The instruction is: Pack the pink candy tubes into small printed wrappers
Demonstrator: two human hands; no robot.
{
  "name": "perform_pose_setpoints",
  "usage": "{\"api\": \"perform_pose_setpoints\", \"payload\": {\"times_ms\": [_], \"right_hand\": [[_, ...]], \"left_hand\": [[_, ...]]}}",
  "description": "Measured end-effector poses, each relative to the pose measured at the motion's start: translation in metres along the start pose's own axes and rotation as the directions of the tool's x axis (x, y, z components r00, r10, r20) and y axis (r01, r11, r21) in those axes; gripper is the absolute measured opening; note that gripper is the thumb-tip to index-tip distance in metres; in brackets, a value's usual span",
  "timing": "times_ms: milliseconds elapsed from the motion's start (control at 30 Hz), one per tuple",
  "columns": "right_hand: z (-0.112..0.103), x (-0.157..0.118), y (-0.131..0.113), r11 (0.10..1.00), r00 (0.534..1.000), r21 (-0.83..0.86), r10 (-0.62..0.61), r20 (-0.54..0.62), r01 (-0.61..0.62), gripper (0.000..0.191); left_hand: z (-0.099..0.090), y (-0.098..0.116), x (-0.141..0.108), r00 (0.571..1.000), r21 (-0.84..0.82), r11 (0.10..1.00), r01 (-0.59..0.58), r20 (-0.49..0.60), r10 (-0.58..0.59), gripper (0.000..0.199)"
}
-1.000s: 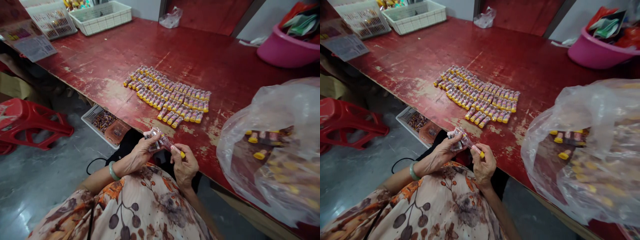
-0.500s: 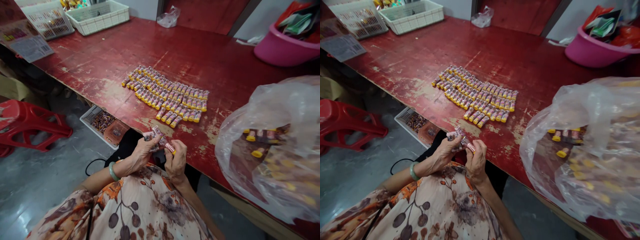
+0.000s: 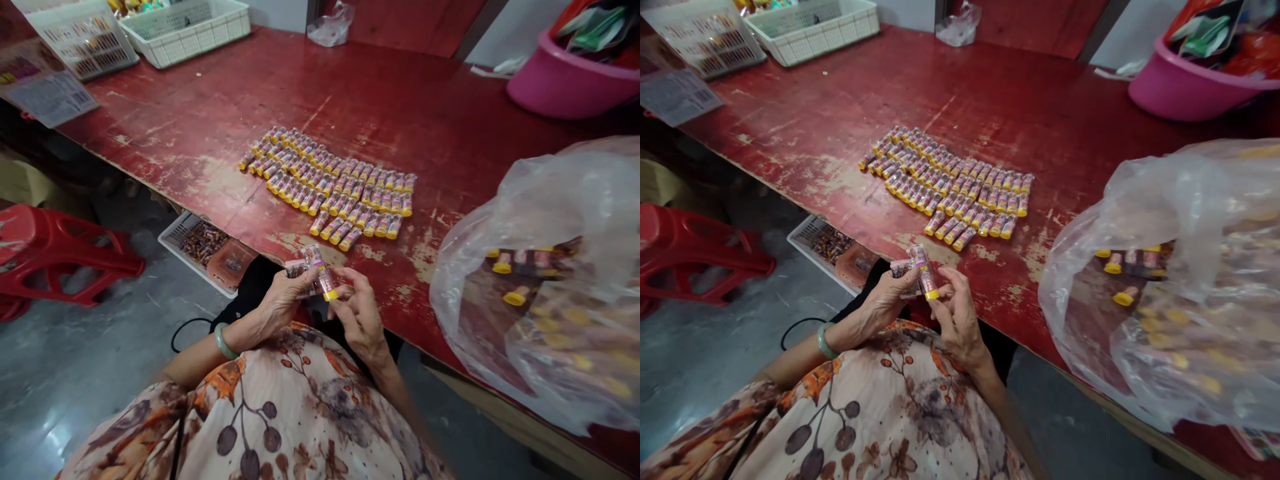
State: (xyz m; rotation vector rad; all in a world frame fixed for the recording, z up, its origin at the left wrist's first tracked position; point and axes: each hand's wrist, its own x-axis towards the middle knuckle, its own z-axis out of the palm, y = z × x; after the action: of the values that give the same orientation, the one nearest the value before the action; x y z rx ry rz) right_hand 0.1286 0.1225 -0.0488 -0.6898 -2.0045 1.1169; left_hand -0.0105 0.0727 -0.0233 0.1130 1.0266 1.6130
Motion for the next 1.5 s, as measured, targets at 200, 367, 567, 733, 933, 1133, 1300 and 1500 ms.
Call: {"api": "perform_pose_setpoints", "payload": {"times_ms": [200,367,567,733,933,1133,1300,1500], "right_hand": [[-0.008,0.001,-0.001,0.959,0.957,-0.204,-0.235,-0.172,0.199,0.022],[-0.004,0.004,0.002,0.915,0.91,-0.317,-0.333,-0.249,0.249,0.022],[-0.007,0.0,-0.003,0.932,0.907,-0.243,-0.33,-0.26,0.269,0.02],[-0.001,-0.002,-0.004,0.881,0.848,-0.362,-0.425,-0.316,0.306,0.025],[0.002,-0.004,-0.003,0.856,0.815,-0.407,-0.467,-0.344,0.319,0.026],[0.002,-0.006,-0.001,0.85,0.807,-0.43,-0.469,-0.358,0.304,0.025],[0.003,-0.008,0.003,0.828,0.809,-0.488,-0.475,-0.347,0.277,0.021],[0.003,-0.009,0.011,0.815,0.805,-0.511,-0.484,-0.343,0.273,0.024]], "left_hand": [[0.001,-0.003,-0.004,0.992,0.027,0.993,0.115,0.057,-0.117,0.04],[0.001,-0.009,-0.008,0.985,0.09,0.989,0.117,0.114,-0.127,0.031],[0.005,-0.005,-0.009,0.988,0.099,0.991,0.085,0.123,-0.097,0.032],[0.005,-0.009,-0.009,0.987,0.093,0.992,0.087,0.127,-0.099,0.034],[0.005,-0.014,-0.009,0.986,0.087,0.992,0.093,0.128,-0.103,0.037],[0.004,-0.017,-0.009,0.986,0.113,0.99,0.085,0.133,-0.1,0.032],[0.004,-0.017,-0.008,0.987,0.126,0.988,0.09,0.121,-0.105,0.035],[0.012,-0.018,-0.002,0.985,0.12,0.981,0.151,0.07,-0.16,0.04]]}}
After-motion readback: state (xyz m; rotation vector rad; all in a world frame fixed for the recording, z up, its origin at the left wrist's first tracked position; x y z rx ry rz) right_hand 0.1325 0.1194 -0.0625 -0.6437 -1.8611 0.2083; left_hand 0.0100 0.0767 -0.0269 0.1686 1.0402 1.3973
